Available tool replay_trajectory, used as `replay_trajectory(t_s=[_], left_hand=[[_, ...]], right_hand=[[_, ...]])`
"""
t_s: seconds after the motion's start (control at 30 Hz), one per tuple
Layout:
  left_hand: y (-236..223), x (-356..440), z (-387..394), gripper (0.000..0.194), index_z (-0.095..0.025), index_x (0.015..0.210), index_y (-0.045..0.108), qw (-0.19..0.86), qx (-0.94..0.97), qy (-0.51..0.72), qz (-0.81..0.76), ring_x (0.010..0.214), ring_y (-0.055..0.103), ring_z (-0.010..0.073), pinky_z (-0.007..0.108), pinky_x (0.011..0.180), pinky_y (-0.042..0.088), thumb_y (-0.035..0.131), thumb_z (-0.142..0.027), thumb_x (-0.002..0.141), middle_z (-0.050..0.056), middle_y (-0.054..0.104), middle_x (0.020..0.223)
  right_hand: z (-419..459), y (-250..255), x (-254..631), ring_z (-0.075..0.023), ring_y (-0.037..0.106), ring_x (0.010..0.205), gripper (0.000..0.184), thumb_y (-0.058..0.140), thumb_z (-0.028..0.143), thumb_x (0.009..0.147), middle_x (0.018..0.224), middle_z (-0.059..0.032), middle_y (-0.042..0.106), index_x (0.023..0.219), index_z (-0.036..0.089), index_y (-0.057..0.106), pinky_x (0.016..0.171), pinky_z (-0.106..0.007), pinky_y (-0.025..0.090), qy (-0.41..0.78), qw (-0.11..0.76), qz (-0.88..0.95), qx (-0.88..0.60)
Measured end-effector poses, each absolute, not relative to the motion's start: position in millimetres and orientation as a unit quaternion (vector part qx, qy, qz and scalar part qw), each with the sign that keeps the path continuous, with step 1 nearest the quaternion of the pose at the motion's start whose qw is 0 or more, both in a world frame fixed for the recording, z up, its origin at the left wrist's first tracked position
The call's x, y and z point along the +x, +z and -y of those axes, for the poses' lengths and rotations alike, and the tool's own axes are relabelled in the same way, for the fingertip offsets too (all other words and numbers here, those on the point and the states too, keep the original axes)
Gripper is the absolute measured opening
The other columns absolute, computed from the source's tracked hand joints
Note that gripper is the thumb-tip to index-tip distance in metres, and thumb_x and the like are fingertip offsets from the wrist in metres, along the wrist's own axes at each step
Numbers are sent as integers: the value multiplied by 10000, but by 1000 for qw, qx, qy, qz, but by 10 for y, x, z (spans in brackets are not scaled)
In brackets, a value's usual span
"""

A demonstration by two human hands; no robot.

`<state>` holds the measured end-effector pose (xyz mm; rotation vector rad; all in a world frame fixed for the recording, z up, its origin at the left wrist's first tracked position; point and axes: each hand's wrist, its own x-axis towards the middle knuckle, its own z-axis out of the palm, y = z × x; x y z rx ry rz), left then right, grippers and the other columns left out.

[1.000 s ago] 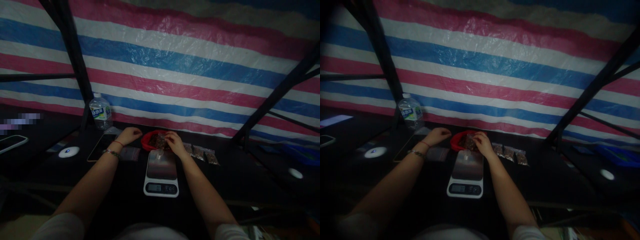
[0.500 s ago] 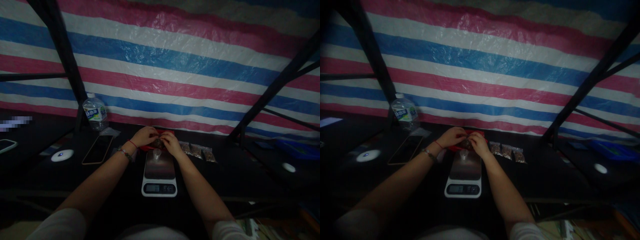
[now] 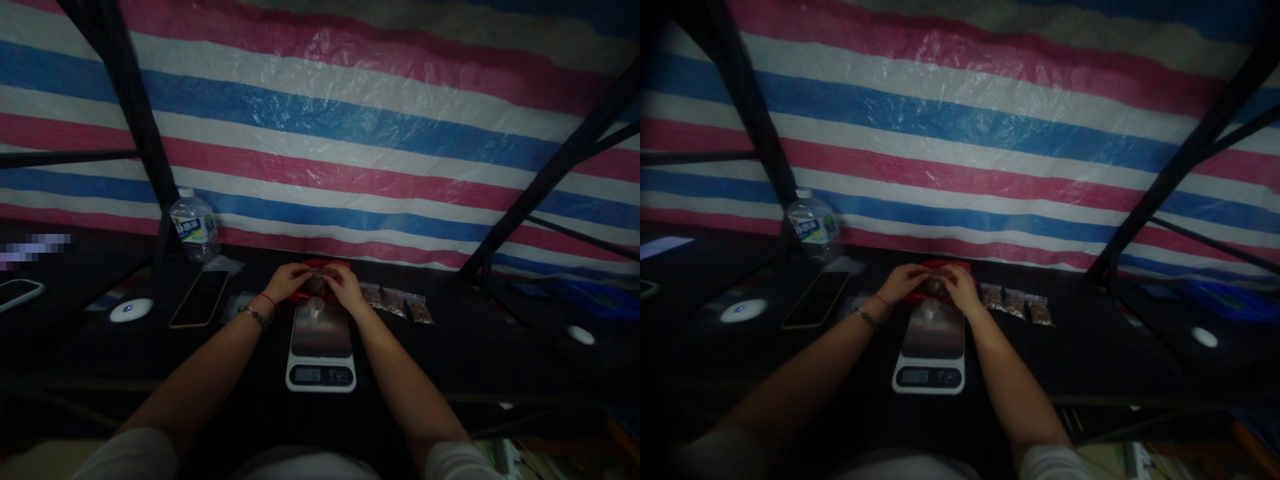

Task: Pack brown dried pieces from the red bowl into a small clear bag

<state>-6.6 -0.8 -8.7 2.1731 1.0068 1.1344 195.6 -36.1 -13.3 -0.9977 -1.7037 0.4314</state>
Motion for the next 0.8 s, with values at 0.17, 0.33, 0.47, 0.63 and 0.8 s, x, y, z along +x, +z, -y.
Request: replay_trajectory(t_s=[0.17, 0.33, 0.47, 0.63, 0.8], left_hand=[[-125, -52, -20, 282, -174, 886, 715, 248, 768, 446, -388, 846, 656, 182, 297, 821, 503, 575, -402, 797, 51, 719, 910], [-140, -38, -18, 271, -162, 844, 710, 284, 748, 456, -391, 806, 656, 180, 297, 793, 509, 598, -397, 773, 52, 721, 870], [-152, -24, -34, 257, -159, 818, 711, 294, 730, 467, -404, 792, 657, 187, 304, 772, 512, 611, -388, 756, 57, 722, 855], [-164, -18, -42, 279, -148, 833, 709, 323, 722, 461, -402, 782, 657, 189, 302, 750, 514, 616, -398, 753, 67, 720, 846], [-145, -7, -7, 270, -153, 829, 700, 305, 748, 445, -387, 791, 651, 187, 308, 766, 509, 616, -399, 755, 55, 715, 844]], right_hand=[[267, -238, 2011, -191, 652, 803, 255, 626, 295, 747, 885, -51, 704, 977, 196, 675, 765, -314, 508, 245, 533, 665, -462], [269, -222, 2051, -180, 629, 715, 180, 606, 331, 755, 780, -33, 703, 818, 189, 697, 690, -288, 479, 222, 497, 678, -494], [294, -198, 2030, -164, 597, 633, 199, 596, 360, 764, 686, -18, 671, 760, 177, 673, 612, -261, 441, 232, 498, 662, -510], [306, -185, 2021, -157, 580, 635, 219, 559, 366, 789, 676, -10, 654, 736, 178, 660, 619, -257, 420, 193, 468, 684, -526], [294, -231, 2004, -168, 608, 718, 212, 581, 365, 778, 775, -27, 680, 812, 178, 676, 687, -272, 454, 221, 485, 685, -497]])
